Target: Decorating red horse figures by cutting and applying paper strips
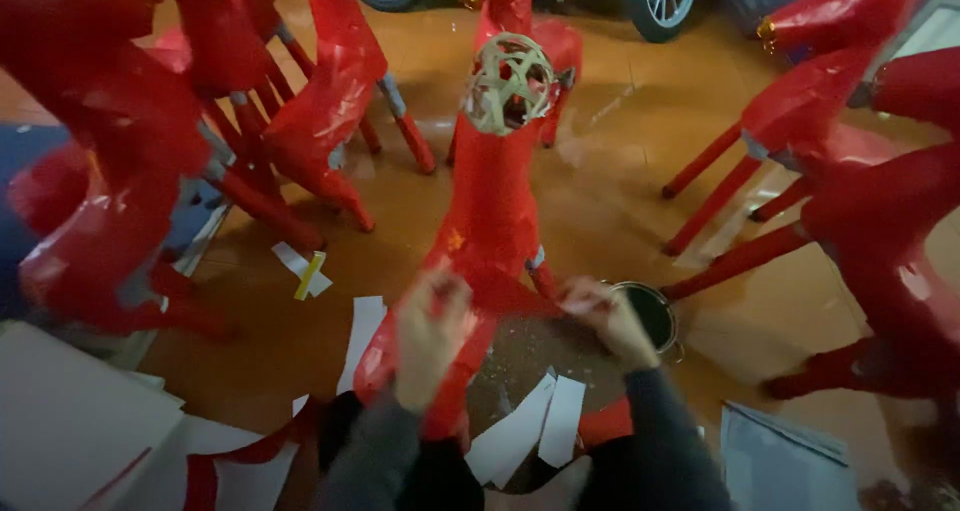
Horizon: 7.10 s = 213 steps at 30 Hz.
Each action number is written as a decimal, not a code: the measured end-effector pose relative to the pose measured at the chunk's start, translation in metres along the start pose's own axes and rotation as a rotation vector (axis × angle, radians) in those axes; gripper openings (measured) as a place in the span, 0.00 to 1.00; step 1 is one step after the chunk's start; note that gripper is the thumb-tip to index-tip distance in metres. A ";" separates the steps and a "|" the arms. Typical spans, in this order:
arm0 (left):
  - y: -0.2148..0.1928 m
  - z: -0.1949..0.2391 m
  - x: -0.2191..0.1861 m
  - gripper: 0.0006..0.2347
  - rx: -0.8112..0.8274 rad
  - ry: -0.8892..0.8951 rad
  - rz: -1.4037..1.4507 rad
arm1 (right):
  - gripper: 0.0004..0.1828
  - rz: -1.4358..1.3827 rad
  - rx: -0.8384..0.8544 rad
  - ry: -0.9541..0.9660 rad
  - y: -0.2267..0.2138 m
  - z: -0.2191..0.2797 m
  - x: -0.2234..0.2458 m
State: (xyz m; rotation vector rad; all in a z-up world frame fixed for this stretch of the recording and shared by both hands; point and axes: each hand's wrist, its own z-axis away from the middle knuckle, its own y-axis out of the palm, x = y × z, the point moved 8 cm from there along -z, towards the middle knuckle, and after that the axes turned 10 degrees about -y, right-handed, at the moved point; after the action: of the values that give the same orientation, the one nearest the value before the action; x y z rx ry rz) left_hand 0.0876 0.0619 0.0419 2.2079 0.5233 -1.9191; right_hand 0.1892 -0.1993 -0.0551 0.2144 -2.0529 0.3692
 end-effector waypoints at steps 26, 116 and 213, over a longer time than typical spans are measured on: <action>-0.004 -0.245 -0.060 0.21 -0.230 0.199 0.077 | 0.13 -0.435 -0.555 -0.016 0.017 -0.141 0.117; 0.060 -0.176 -0.077 0.38 0.285 -0.471 0.049 | 0.19 -0.267 -0.623 -0.083 0.009 -0.196 0.092; 0.064 -0.148 -0.092 0.36 0.325 -0.228 -0.144 | 0.09 -0.031 -0.647 -0.145 0.030 -0.170 0.074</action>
State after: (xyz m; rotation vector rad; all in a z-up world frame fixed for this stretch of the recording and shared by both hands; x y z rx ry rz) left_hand 0.2378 0.0409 0.1496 2.1349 0.3640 -2.4462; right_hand 0.2835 -0.1123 0.0821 -0.1267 -2.1956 -0.3451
